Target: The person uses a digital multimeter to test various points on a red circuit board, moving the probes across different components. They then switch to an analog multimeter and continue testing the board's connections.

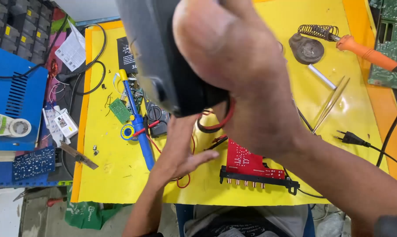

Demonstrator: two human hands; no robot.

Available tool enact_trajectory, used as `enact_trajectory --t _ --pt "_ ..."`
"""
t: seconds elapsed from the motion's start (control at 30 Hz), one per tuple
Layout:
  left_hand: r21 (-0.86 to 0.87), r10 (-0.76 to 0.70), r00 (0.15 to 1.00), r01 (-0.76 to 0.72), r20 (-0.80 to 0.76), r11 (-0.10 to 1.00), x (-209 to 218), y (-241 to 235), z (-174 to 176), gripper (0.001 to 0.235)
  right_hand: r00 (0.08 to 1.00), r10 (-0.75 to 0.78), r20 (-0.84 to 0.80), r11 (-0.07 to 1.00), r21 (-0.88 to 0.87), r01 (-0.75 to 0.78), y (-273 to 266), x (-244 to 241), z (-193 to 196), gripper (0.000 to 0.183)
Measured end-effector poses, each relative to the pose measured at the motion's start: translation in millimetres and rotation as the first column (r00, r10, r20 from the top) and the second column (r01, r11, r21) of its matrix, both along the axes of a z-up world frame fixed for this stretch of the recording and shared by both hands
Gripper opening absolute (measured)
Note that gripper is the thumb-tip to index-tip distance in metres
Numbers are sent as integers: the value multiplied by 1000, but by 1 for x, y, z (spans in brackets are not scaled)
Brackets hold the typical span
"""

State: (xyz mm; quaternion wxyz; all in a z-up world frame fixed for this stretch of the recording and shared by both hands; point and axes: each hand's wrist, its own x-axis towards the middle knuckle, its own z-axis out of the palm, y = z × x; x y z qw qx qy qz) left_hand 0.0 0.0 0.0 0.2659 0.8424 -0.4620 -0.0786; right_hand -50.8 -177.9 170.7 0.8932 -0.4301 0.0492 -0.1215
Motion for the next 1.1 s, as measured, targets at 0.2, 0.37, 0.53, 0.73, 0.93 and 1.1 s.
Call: enact_trajectory --t 0.2,0.37,0.53,0.73,0.93,1.1 --pt "-144 5 783 -120 -622 982 -26 -36 3 50 999 29 18 976 -218 -25 28 4 21 83" --pt "-260 58 666 -369 -744 892 -18 -32 -46 43 999 48 15 999 -23 -48 23 0 13 92" --pt "-661 -102 734 -531 -671 530 -17 -18 -6 31 995 -32 99 972 -227 54 11 -8 -9 54" --pt "-769 -194 779 -486 -597 415 -18 59 23 21 982 60 -180 833 -533 -148 -3 -7 -53 77" --pt "-601 -165 625 -591 -763 539 -66 96 35 24 812 -199 -549 39 -832 -553 33 -14 -107 92" --pt "-584 -277 524 -624 -806 519 -75 109 2 24 876 -336 -347 -235 -869 -435 60 -12 -169 87"
